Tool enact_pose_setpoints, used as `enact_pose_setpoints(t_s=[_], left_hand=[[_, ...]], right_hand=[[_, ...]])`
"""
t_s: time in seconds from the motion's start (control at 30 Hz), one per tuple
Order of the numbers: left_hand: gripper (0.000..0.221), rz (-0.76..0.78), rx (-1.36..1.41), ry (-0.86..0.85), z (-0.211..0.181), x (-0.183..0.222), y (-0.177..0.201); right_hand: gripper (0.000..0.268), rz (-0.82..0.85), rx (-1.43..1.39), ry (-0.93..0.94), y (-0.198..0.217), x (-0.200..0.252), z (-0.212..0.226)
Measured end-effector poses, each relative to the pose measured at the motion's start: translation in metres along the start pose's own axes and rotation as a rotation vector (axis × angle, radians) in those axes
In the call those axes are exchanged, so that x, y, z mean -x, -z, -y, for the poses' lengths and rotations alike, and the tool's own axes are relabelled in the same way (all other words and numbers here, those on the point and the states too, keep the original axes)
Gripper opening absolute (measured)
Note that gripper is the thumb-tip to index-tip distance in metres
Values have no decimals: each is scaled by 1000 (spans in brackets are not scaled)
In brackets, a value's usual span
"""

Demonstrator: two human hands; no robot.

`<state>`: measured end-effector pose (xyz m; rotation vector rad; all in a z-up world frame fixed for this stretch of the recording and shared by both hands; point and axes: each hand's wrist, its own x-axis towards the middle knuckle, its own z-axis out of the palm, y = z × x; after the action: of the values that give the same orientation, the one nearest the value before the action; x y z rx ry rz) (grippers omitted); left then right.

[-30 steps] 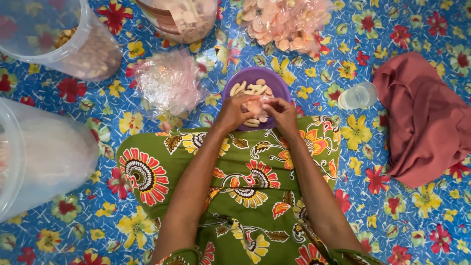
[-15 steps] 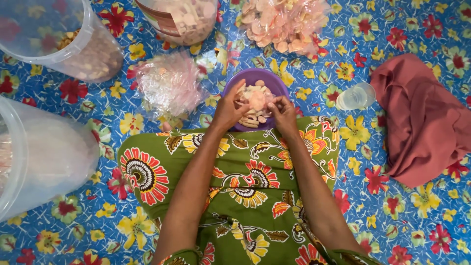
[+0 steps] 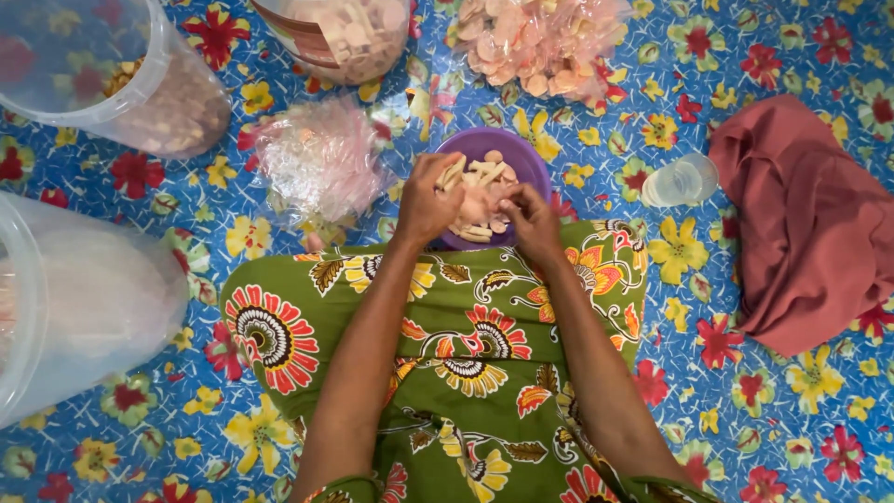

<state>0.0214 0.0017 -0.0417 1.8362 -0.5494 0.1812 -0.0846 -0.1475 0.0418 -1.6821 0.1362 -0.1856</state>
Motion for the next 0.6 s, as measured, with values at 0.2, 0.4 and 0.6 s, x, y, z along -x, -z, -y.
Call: enact_pose_setpoints(t_s=[0.2, 0.4, 0.6], left_hand=[[33, 221, 51, -101, 13, 8, -13], [10, 265, 129, 33, -19, 4, -2], [7, 234, 206, 123, -17, 4, -6]], right_hand=[[9, 57, 169, 85, 1, -6, -39], [14, 8, 195, 115, 10, -16, -73], [28, 3, 182, 74, 9, -17, -72]])
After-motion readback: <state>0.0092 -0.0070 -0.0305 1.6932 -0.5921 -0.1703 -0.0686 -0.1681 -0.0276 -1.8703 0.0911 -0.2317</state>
